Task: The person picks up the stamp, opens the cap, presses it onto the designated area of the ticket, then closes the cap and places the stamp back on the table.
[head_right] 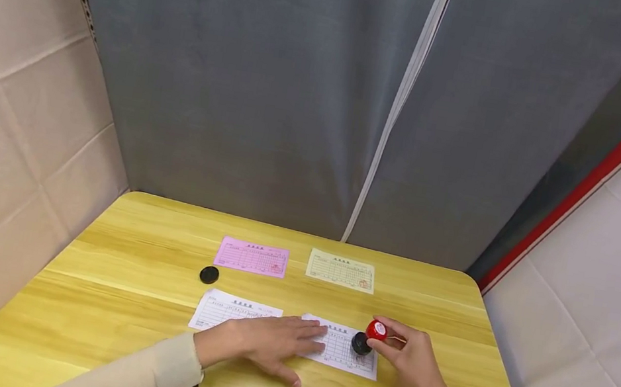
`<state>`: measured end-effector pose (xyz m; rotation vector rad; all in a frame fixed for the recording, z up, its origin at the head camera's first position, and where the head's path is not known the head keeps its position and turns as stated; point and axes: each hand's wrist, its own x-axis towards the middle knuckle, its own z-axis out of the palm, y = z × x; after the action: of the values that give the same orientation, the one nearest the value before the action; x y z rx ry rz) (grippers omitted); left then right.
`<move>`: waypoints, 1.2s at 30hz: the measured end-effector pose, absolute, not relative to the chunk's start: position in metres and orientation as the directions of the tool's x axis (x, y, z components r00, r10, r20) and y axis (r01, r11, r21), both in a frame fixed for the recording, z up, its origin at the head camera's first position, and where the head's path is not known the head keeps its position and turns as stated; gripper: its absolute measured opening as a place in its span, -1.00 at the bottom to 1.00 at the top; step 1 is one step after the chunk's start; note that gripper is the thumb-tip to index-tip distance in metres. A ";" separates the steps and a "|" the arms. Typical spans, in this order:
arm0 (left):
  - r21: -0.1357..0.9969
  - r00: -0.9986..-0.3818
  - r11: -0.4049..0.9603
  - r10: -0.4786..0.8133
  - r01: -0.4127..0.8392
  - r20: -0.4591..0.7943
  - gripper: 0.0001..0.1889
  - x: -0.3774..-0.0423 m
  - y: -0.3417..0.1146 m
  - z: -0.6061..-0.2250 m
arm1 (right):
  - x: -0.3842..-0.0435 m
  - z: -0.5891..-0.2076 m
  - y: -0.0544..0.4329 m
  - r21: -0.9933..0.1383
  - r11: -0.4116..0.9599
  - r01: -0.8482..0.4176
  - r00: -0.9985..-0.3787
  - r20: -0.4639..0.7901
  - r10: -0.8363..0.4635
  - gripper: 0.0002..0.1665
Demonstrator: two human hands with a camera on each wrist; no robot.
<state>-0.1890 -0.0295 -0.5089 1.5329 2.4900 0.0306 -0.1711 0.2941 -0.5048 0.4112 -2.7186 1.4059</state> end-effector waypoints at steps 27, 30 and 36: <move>0.340 -0.706 0.630 0.685 0.698 0.182 -0.36 -0.241 -0.159 -0.496 | -0.210 -0.513 0.286 -0.964 0.265 0.022 -0.999 -0.013 0.035 -0.27; 0.400 -0.768 0.668 0.616 0.627 0.175 -0.38 -0.246 -0.175 -0.498 | -0.214 -0.518 0.283 -0.985 0.167 0.032 -0.999 -0.027 0.033 -0.27; 0.496 -0.833 0.691 0.537 0.526 0.135 -0.39 -0.255 -0.207 -0.504 | -0.221 -0.525 0.273 -0.997 -0.052 0.060 -0.997 -0.062 0.035 -0.32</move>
<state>-0.2548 -0.2068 -0.5040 0.9017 2.8701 0.8317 -0.2211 0.2726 -0.5253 -0.1087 -2.1747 2.2888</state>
